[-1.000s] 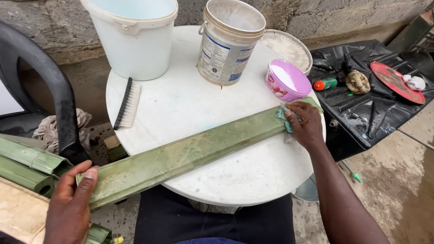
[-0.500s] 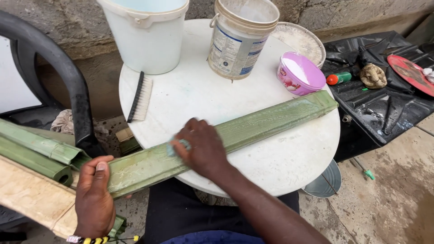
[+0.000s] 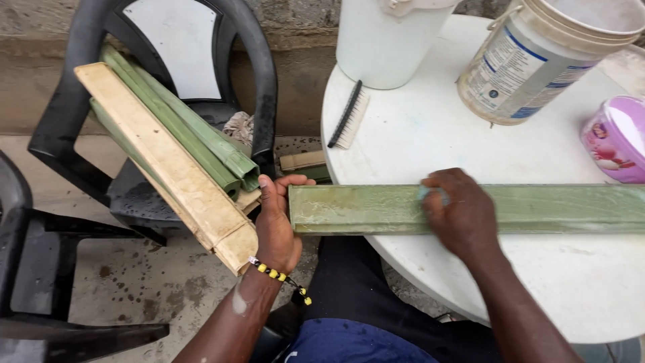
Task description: The person cleans a long, green wooden plank by wiping it with a wet cloth and scrubbing it with a brush. They repeatedly dip the cloth into a bucket of water and work on the plank placed on a white round table.
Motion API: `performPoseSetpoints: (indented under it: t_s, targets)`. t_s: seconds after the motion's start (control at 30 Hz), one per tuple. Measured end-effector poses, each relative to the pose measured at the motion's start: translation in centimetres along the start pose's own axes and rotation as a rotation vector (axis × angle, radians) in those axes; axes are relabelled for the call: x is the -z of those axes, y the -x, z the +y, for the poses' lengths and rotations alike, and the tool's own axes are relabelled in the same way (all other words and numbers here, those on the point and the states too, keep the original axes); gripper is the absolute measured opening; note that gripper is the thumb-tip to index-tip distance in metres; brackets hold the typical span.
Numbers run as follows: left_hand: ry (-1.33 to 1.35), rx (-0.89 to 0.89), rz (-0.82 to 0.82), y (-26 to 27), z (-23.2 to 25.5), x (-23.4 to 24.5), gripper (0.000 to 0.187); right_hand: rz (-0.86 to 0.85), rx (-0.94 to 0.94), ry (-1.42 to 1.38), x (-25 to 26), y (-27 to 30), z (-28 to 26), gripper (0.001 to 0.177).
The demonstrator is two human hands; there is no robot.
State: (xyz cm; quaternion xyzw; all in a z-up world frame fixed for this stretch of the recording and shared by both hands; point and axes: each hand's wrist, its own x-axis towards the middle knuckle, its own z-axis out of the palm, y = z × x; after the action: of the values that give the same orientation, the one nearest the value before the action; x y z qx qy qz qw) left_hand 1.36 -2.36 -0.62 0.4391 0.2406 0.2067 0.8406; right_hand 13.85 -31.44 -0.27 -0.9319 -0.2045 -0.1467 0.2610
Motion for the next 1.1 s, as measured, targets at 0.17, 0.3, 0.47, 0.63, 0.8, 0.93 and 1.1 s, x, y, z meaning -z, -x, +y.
performPoseSetpoints:
  t_s: [0.17,0.3,0.47,0.63,0.8,0.93,1.1]
  targets:
    - [0.274,0.059,-0.122,-3.3,-4.3,3.3,0.08,-0.067,0.47,-0.196,-7.6,-0.8,-19.8,0.033]
    - [0.257,-0.007,-0.112,-2.3,-3.4,2.0,0.083,-0.313,0.336,-0.255,-3.5,-0.6,-17.5,0.035]
    - [0.179,0.017,0.015,0.2,-2.0,0.0,0.071,0.144,0.072,0.284,0.5,1.4,2.2,0.027]
    - [-0.159,0.126,-0.046,1.2,-0.7,-1.2,0.068,0.271,-0.1,0.374,0.3,2.0,4.0,0.016]
    - [-0.135,0.217,0.019,-0.6,-0.5,-1.3,0.033,0.23,0.254,0.077,-5.1,2.2,-15.8,0.024]
    - [-0.08,0.19,0.065,-0.9,-0.5,-0.8,0.019,0.087,0.282,0.007,-4.3,2.6,-17.5,0.027]
    - [-0.457,0.232,0.084,1.3,3.7,-2.0,0.044,0.237,0.086,0.129,0.8,1.6,2.7,0.015]
